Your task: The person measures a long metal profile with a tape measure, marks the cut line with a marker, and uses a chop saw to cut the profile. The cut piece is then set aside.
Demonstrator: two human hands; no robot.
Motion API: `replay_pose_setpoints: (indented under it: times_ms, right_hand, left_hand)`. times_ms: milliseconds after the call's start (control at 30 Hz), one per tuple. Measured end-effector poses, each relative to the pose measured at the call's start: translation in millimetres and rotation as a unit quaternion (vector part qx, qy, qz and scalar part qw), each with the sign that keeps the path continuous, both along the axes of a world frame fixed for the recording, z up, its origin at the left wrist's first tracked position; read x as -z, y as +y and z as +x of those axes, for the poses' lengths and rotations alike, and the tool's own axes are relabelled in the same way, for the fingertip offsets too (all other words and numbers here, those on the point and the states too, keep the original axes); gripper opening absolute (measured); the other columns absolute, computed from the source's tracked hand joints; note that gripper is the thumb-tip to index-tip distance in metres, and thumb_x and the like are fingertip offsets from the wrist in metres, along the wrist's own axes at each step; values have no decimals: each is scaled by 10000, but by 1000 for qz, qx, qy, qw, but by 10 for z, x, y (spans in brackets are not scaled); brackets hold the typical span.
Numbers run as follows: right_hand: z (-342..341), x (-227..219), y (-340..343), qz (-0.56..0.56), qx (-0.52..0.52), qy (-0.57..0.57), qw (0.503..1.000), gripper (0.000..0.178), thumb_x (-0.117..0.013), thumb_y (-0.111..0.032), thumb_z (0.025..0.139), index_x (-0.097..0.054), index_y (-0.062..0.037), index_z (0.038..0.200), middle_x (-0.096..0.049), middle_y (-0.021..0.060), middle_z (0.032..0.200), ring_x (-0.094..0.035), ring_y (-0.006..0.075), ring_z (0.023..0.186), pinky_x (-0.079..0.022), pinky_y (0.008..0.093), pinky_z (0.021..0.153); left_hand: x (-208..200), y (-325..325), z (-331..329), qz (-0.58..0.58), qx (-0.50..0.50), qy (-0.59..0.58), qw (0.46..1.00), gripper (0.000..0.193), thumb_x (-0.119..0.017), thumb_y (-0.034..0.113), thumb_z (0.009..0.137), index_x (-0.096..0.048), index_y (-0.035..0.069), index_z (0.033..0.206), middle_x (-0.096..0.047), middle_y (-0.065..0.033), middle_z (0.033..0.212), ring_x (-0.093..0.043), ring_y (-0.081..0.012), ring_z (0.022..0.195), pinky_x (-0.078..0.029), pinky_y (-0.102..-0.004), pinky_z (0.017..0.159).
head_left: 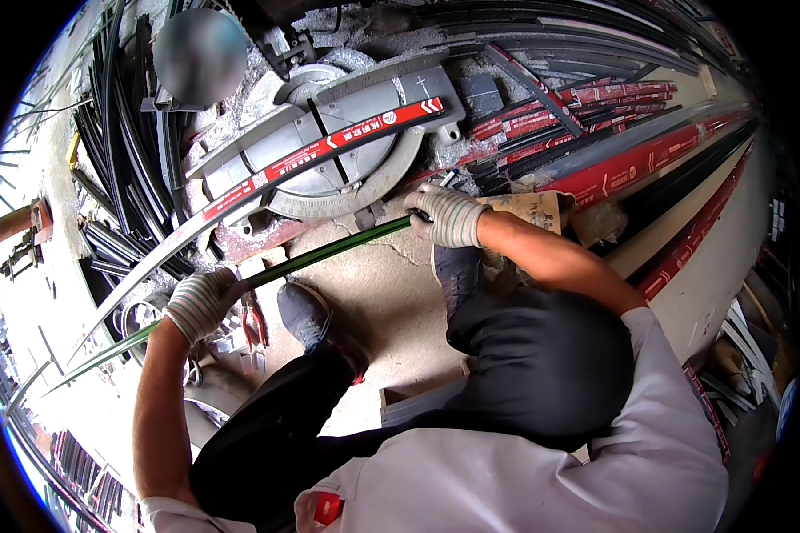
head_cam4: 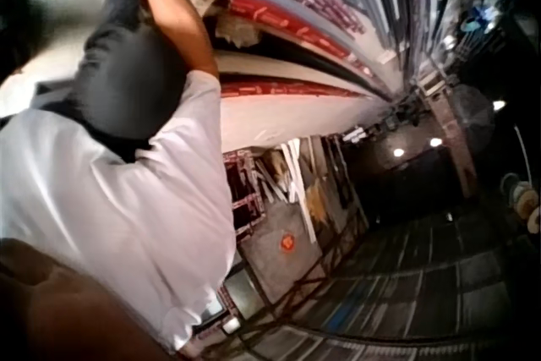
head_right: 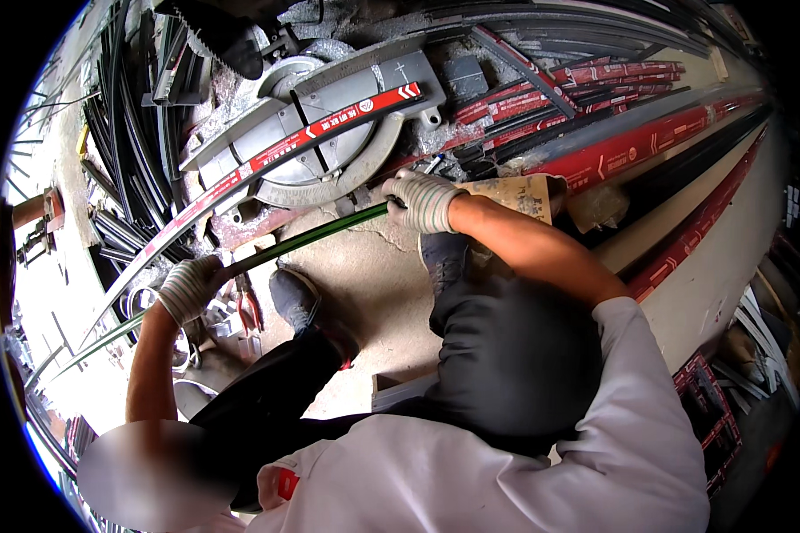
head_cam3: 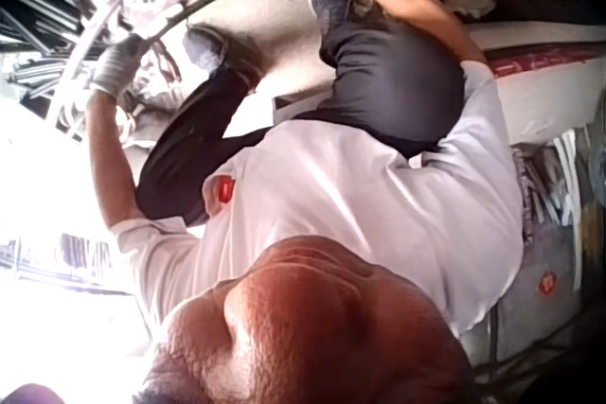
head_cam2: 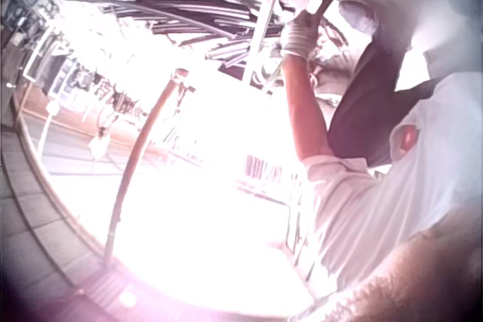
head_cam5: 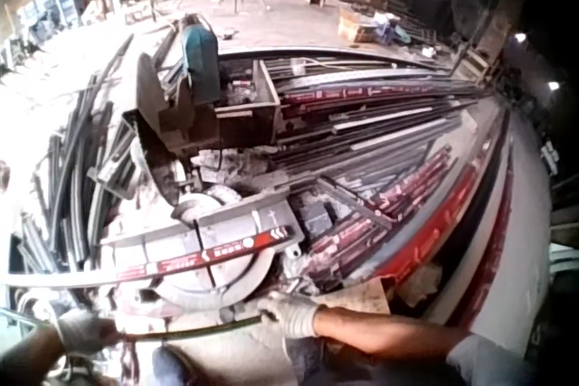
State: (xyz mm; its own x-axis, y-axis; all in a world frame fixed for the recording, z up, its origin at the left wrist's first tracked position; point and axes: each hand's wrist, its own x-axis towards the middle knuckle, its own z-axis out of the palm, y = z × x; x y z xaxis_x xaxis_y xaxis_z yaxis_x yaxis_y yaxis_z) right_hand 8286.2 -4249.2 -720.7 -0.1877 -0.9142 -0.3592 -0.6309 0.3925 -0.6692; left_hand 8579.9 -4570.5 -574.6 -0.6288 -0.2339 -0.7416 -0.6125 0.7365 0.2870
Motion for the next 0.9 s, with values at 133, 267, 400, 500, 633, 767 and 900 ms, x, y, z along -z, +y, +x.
replay_pose_setpoints:
  times_ms: [133, 267, 400, 500, 633, 767, 900]
  right_hand:
    - [-8, -39, -27, 4, 3, 2, 1000, 337, -642, -258, 902, -678, -55, 1169, -646, 198, 1081, -637, 376, 1060, -515, 442, 952]
    - [-1, -54, -7, 16, -1, 2, 1000, 355, -640, -263, 908, -672, -58, 1197, -642, 197, 1091, -640, 375, 1054, -518, 447, 942]
    - [18, -53, 3, 23, -3, 14, 1000, 351, -640, -277, 913, -667, -65, 1191, -640, 191, 1098, -644, 373, 1060, -519, 454, 936]
    - [63, -64, -107, 21, -20, 6, 1000, 344, -642, -293, 915, -666, -76, 1182, -641, 188, 1107, -646, 371, 1065, -520, 456, 932]
    - [62, -103, -63, 25, -8, 0, 1000, 331, -660, -292, 904, -674, -93, 1168, -642, 184, 1113, -650, 367, 1061, -526, 451, 925]
    - [46, -24, -28, 5, -1, 10, 1000, 320, -667, -267, 891, -676, -87, 1155, -645, 184, 1080, -653, 371, 1030, -529, 449, 907]
    - [24, 3, -6, 12, -11, 15, 1000, 292, -665, -250, 882, -675, -79, 1119, -642, 190, 1057, -649, 382, 1010, -527, 460, 893]
  left_hand:
    - [0, -21, 24, 27, -9, -31, 999, 285, -644, 324, 1009, -703, 51, 951, -570, -137, 634, -489, -288, 575, -463, -425, 611]
    - [8, 58, -68, 58, -4, -38, 998, 276, -625, 309, 1013, -701, 46, 985, -619, -166, 701, -550, -309, 618, -483, -439, 646]
    - [72, 191, -187, 69, 33, -28, 997, 253, -613, 284, 1011, -685, 42, 990, -638, -195, 749, -565, -354, 656, -491, -449, 674]
    - [91, 292, -169, 91, 37, -34, 995, 261, -599, 290, 1017, -681, 43, 996, -645, -202, 758, -600, -381, 683, -490, -456, 677]
    - [216, 443, -356, 99, 72, -15, 992, 202, -608, 220, 1020, -654, 32, 962, -602, -146, 702, -517, -270, 614, -470, -404, 628]
    - [299, 467, -315, 121, 61, 38, 990, 183, -619, 203, 1012, -660, 27, 981, -618, -154, 716, -530, -276, 620, -480, -407, 641]
    - [331, 483, -327, 126, 55, 27, 990, 174, -631, 197, 1003, -674, 28, 1003, -642, -163, 742, -564, -275, 638, -490, -414, 656]
